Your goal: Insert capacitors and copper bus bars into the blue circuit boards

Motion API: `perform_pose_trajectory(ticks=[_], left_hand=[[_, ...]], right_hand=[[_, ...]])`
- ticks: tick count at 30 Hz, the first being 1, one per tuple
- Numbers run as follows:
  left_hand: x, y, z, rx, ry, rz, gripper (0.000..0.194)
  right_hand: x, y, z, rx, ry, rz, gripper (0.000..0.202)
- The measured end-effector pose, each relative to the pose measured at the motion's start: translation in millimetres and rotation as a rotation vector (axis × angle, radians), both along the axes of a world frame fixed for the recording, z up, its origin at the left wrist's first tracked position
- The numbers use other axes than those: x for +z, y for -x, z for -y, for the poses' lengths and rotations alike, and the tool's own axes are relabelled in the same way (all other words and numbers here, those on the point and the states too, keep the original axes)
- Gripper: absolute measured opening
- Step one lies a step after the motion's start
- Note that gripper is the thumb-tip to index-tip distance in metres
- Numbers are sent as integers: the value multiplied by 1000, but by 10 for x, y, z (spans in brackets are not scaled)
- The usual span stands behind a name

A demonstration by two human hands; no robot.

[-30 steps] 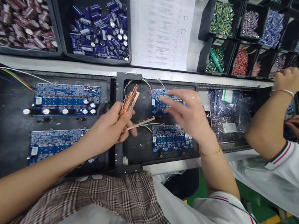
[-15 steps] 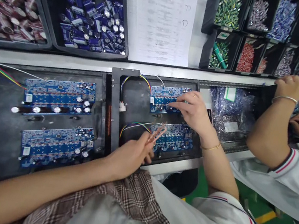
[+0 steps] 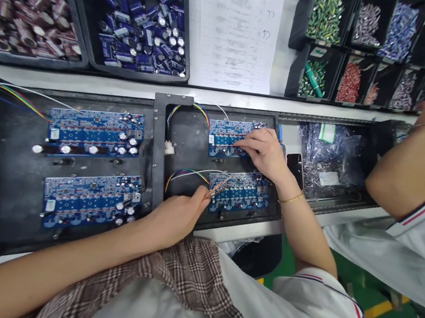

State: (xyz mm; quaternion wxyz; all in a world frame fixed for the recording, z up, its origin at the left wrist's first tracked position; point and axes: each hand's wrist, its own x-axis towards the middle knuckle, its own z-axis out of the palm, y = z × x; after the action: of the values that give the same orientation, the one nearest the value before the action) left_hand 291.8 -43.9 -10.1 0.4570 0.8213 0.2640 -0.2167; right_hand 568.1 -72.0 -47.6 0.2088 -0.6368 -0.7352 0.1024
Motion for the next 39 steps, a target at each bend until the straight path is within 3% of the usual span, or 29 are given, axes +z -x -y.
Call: perform_pose_trajectory(ticks=[3, 6, 11, 15, 18, 21, 24, 26, 29, 32, 34, 37, 39], left_hand=[[-24, 13, 4, -28, -77, 14, 27], [-86, 12, -21, 52, -63, 21, 27], [-200, 19, -66, 417, 140, 101, 31], [-220, -3, -49, 716, 167, 261, 35], [-218, -74, -28, 866, 288, 329, 36], [-231, -165, 1, 961, 417, 375, 28], [-208, -248, 68, 994, 467, 459, 20], [-143, -285, 129, 987, 538, 487, 17], [-20, -297, 199, 955, 796, 415, 16], [10, -261, 219, 888, 962, 299, 20], [-45, -221, 208, 910, 821, 309, 24], [-149, -150, 177, 958, 371, 380, 29], [-180, -107, 161, 897, 142, 363, 30]], right_hand=[[-33, -28, -13, -9, -8, -23, 22], [-115, -79, -75, 24, -17, -19, 21], [-309, -76, -189, 84, -26, 1, 22], [-383, -63, -217, 82, -25, -7, 23], [-310, -92, -212, 90, -3, 18, 26], [-124, -23, -130, 51, 14, 43, 24], [109, 236, 65, -18, 30, -145, 20], [244, 446, 230, -23, -10, -260, 29], [355, 629, 473, 116, -153, -190, 26], [313, 574, 659, 303, -169, -61, 29], [208, 464, 736, 295, -133, -5, 30], [4, 318, 780, 212, -75, 87, 33], [-116, 267, 780, 204, -43, 128, 35]])
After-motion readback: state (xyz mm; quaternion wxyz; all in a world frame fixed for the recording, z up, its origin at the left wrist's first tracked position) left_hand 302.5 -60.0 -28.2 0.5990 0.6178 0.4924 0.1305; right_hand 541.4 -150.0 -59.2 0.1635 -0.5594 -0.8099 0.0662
